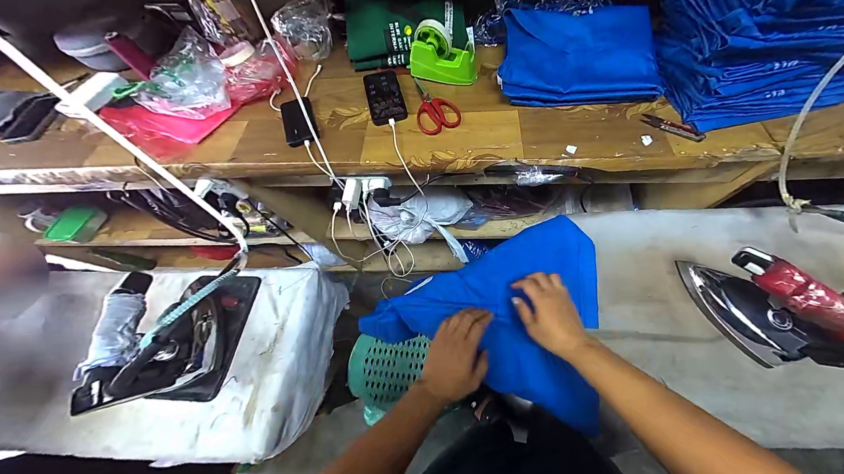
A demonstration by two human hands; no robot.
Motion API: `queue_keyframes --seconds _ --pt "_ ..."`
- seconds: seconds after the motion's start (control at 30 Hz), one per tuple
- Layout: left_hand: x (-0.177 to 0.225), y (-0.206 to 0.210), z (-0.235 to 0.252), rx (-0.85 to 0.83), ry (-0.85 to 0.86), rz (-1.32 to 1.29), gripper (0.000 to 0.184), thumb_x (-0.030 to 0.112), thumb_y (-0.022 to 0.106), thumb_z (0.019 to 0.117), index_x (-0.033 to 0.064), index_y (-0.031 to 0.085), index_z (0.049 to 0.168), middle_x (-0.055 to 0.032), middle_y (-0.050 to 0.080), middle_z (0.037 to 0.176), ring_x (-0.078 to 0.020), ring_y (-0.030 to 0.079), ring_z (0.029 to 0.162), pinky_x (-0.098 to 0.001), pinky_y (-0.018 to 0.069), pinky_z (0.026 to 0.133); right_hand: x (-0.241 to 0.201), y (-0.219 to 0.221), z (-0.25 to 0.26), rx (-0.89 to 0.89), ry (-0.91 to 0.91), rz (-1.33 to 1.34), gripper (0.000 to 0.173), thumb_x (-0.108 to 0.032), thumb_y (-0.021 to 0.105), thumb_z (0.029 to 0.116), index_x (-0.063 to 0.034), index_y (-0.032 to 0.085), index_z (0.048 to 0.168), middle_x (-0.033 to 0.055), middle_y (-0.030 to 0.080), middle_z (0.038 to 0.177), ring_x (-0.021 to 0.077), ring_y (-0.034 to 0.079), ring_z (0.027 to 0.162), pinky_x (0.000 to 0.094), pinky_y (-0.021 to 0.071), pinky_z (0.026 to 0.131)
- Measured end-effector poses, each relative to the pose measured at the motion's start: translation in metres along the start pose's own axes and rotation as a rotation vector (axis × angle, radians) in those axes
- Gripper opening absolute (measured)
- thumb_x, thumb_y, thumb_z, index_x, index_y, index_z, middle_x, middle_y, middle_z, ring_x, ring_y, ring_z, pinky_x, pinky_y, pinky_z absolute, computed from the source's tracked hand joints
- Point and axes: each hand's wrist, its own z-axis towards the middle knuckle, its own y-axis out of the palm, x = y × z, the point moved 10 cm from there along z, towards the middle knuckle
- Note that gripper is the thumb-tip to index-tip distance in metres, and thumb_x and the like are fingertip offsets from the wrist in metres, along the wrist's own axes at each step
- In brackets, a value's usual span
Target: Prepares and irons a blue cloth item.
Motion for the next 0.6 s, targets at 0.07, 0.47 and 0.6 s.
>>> queue_keyframes --seconds 0.07,0.47,0.6 --pt "0.014 0.014 0.000 0.007 0.023 0.010 0.051 0.021 0.060 0.0955 0.0082 0.057 0.145 -0.0102 0.057 0.148 -0.0305 0.049 0.142 -0.0518 0.0377 0.117 -0.022 0.024 0.012 -0.193 -0.037 -0.067 0.036 -0.035 0.052 0.1071 -0.0110 0.067 0.129 0.0120 0.065 0.130 0.0326 0.053 0.131 0.0511 0.0408 0.109" --pt "0.016 0.024 -0.015 0.085 -0.041 0.061 0.055 0.020 0.061 0.0933 0.0164 0.056 0.148 -0.0067 0.056 0.151 -0.0322 0.046 0.144 -0.0583 0.0363 0.114 0.002 0.004 0.024 0.122 0.017 0.070 0.020 -0.007 0.060 0.1011 0.0005 0.067 0.118 0.0216 0.066 0.118 0.0405 0.062 0.116 0.0548 0.0499 0.101" --pt "0.012 0.028 -0.016 0.068 -0.061 0.024 0.055 0.021 0.059 0.0952 0.0179 0.054 0.150 -0.0058 0.053 0.154 -0.0306 0.042 0.147 -0.0579 0.0321 0.117 -0.021 0.001 -0.006 0.202 -0.215 0.074 0.015 -0.008 0.066 0.0914 -0.0013 0.073 0.103 0.0155 0.069 0.100 0.0317 0.070 0.094 0.0494 0.0593 0.083"
